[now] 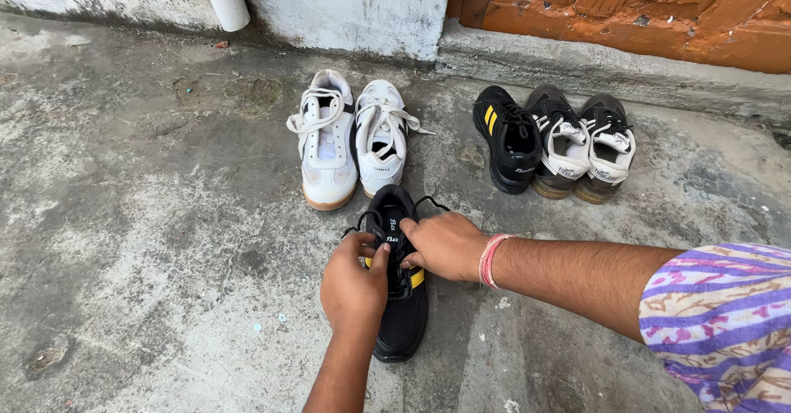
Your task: The person unlaces a white sneaker, then picks up a black sneaker and begins to lace it. The hands thread the laces through the eyelets and pull them tight, but the final tied state is not shown.
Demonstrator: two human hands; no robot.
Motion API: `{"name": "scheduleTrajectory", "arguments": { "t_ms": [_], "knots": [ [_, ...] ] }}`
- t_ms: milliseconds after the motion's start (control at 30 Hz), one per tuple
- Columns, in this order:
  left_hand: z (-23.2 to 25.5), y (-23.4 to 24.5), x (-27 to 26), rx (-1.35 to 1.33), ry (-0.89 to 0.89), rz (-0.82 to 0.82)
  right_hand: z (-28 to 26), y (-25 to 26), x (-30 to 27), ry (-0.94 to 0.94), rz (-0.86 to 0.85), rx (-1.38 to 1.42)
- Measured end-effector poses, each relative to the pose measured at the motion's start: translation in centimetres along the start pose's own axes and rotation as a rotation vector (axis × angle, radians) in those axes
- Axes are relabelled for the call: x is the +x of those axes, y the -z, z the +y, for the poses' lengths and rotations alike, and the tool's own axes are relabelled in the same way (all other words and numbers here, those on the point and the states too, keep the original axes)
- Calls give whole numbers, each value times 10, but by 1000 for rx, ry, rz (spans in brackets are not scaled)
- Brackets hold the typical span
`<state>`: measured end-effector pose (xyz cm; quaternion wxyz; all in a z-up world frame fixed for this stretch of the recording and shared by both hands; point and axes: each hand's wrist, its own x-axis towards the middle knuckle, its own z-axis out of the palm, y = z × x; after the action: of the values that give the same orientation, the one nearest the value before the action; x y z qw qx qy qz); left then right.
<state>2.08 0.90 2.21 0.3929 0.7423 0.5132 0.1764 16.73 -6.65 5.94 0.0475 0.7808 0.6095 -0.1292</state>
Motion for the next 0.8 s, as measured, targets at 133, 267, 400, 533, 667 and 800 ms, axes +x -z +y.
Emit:
{"name": "scheduleTrajectory", "arguments": {
  "t_ms": [133, 267, 400, 533, 667, 800],
  "knots": [
    [6, 2, 3, 85, -35, 38, -2, 5, 0, -16, -38, 8],
    [-12, 6, -4, 90, 59, 89, -2, 6, -4, -25, -34, 8],
    [-25, 3, -9, -8, 204, -1, -2, 8, -7, -32, -46, 46],
    [-21, -2, -4, -153, -130, 135, -2, 8, -8, -31, -50, 69],
    [-5, -1, -1, -112, -183, 138, -2, 8, -7, -39, -55, 58],
    [8, 3, 4, 96, -40, 52, -2, 8, -7, -24, -47, 65]
  ]
}}
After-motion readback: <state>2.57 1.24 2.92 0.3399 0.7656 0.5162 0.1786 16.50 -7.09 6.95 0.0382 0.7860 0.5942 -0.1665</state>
